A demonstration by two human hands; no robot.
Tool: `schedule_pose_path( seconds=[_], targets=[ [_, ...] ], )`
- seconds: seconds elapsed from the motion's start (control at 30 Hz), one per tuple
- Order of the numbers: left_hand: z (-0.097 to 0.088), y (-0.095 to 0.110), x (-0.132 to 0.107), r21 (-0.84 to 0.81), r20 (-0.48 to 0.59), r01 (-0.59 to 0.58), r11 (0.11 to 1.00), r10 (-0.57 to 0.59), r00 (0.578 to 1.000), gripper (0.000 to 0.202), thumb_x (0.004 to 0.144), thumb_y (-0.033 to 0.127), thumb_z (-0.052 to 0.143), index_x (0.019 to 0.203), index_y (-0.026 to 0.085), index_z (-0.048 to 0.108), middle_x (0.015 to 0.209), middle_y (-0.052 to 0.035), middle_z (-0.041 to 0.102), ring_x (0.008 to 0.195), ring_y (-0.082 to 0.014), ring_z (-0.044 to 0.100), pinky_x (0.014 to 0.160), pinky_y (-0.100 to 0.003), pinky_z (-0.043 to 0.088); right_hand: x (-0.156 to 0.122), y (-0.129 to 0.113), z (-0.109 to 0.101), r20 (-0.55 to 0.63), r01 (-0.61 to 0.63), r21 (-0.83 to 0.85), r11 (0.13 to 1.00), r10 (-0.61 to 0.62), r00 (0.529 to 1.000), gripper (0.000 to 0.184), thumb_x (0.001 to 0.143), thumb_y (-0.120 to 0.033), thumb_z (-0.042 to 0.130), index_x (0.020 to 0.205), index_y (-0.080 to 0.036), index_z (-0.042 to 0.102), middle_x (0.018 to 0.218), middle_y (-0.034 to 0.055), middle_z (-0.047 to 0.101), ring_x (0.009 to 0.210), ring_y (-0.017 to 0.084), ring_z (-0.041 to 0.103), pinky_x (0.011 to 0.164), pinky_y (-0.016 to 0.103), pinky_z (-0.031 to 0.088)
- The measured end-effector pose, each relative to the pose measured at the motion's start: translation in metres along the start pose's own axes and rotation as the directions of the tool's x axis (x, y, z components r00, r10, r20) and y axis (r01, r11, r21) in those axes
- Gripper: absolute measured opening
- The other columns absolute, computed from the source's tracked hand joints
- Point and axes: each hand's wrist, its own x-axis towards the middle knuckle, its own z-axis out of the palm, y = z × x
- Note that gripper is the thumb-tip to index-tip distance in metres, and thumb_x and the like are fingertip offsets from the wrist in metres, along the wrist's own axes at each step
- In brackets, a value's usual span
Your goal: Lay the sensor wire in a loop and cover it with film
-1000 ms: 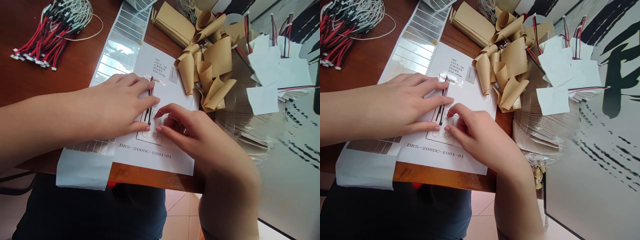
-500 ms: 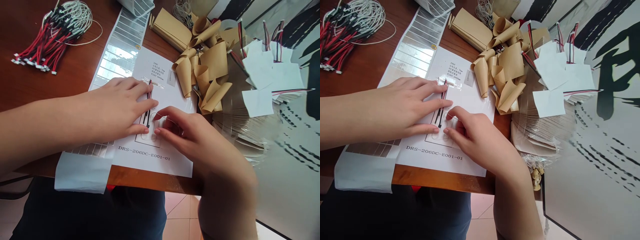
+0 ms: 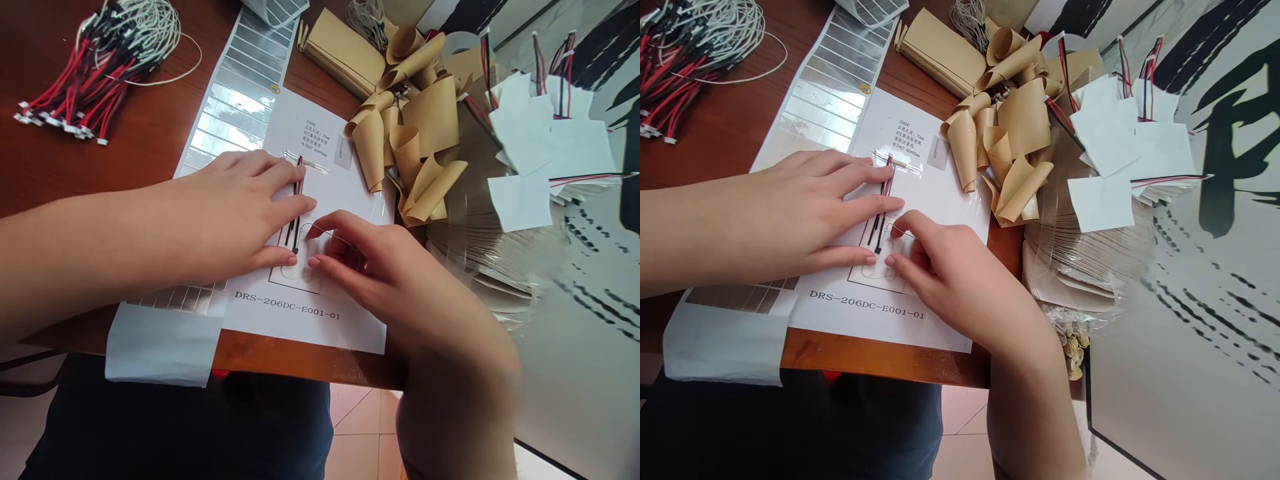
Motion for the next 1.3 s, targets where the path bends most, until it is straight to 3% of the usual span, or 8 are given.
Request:
schedule_pose_path(
  seconds=[0.6,0.77,0.97,1.3],
  targets=[
    [-0.0026,0.0051,0.0012,-0.011,0.026,0.020,1.000,-0.020,0.999,0.064,0.097,0.057,0.052,0.153,0.026,0.055,0.170,-0.0144,0.038,0.154,-0.0458,0.035,0.121,-0.065,0.031,-0.0002,-0.0033,-0.0038,0.016,0.001,0.002,1.000,-0.001,1.000,0.014,0.100,-0.029,0.060,0.111,-0.021,0.062,0.072,-0.0039,0.068,0.063,0.013,0.061,0.061,0.026,0.043],
    [-0.0049,0.0061,-0.0003,-0.001,0.055,0.000,1.000,0.000,0.998,0.063,0.101,0.054,0.049,0.154,0.020,0.053,0.170,-0.0201,0.034,0.152,-0.0489,0.034,0.120,-0.069,0.030,-0.0029,-0.0042,-0.0054,0.024,-0.001,-0.001,1.000,0.001,1.000,0.016,0.099,-0.030,0.062,0.113,-0.021,0.063,0.071,-0.0036,0.066,0.064,0.014,0.062,0.062,0.027,0.043],
    [-0.0034,0.0008,-0.0024,-0.091,0.014,-0.014,0.996,0.015,1.000,0.062,0.101,0.055,0.045,0.154,0.024,0.053,0.172,-0.0128,0.036,0.152,-0.0468,0.034,0.122,-0.069,0.027,-0.0029,-0.0044,-0.0061,0.029,-0.012,-0.001,1.000,0.012,1.000,0.018,0.099,-0.032,0.064,0.115,-0.023,0.063,0.072,-0.0028,0.066,0.065,0.015,0.062,0.063,0.028,0.044],
    [-0.0034,0.0011,-0.0018,-0.022,0.039,-0.022,1.000,0.023,0.999,0.065,0.102,0.057,0.041,0.156,0.022,0.050,0.171,-0.0163,0.034,0.151,-0.0478,0.034,0.120,-0.069,0.029,-0.0028,-0.0043,-0.0057,0.026,-0.023,0.022,1.000,0.022,0.999,0.016,0.099,-0.031,0.062,0.113,-0.024,0.063,0.070,-0.0040,0.064,0.063,0.015,0.061,0.060,0.028,0.043]
  ],
)
